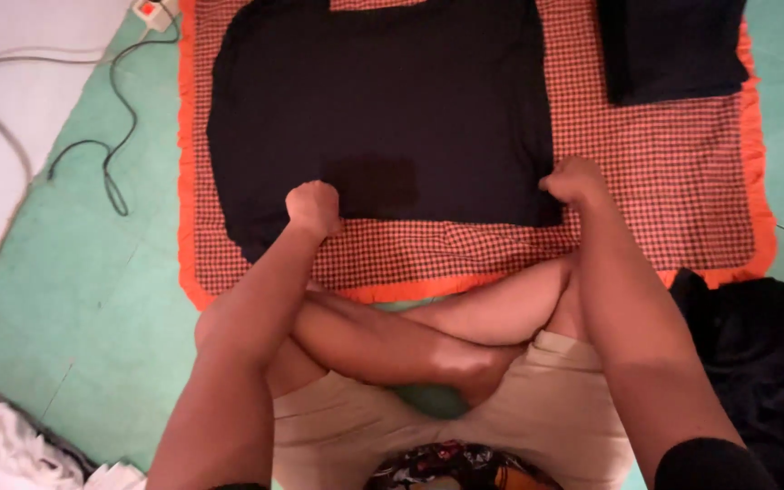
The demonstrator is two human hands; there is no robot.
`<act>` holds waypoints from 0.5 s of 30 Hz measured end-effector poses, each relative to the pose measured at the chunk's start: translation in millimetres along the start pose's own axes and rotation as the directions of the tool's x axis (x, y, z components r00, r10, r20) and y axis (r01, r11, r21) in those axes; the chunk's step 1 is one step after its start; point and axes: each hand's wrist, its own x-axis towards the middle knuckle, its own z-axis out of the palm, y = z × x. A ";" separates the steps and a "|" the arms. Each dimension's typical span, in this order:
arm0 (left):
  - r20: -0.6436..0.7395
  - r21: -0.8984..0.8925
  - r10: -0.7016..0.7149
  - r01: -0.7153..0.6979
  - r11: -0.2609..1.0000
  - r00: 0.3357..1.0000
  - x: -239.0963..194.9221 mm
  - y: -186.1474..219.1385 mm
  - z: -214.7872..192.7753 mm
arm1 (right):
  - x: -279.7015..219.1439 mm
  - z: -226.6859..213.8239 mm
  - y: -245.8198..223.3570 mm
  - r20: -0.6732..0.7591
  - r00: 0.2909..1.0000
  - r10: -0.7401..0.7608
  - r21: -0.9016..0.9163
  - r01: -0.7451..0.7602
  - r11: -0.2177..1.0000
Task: Folding a black t-shirt into a neat rectangle on a checkered mat.
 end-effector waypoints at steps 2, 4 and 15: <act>-0.045 -0.061 -0.020 0.017 0.998 0.999 28.6 -11.1 46.6 | 0.1 2.3 2.2 -0.087 0.996 0.031 0.170 -0.016 0.985; -0.055 -0.053 -0.037 0.034 0.998 0.998 33.6 -15.5 60.5 | -26.3 -2.8 -15.7 -0.112 0.993 0.040 0.206 -0.017 0.978; -0.009 0.123 -0.018 0.019 0.992 1.000 19.1 -24.8 45.1 | -66.3 -25.9 -39.8 0.066 0.997 0.039 0.173 -0.050 0.984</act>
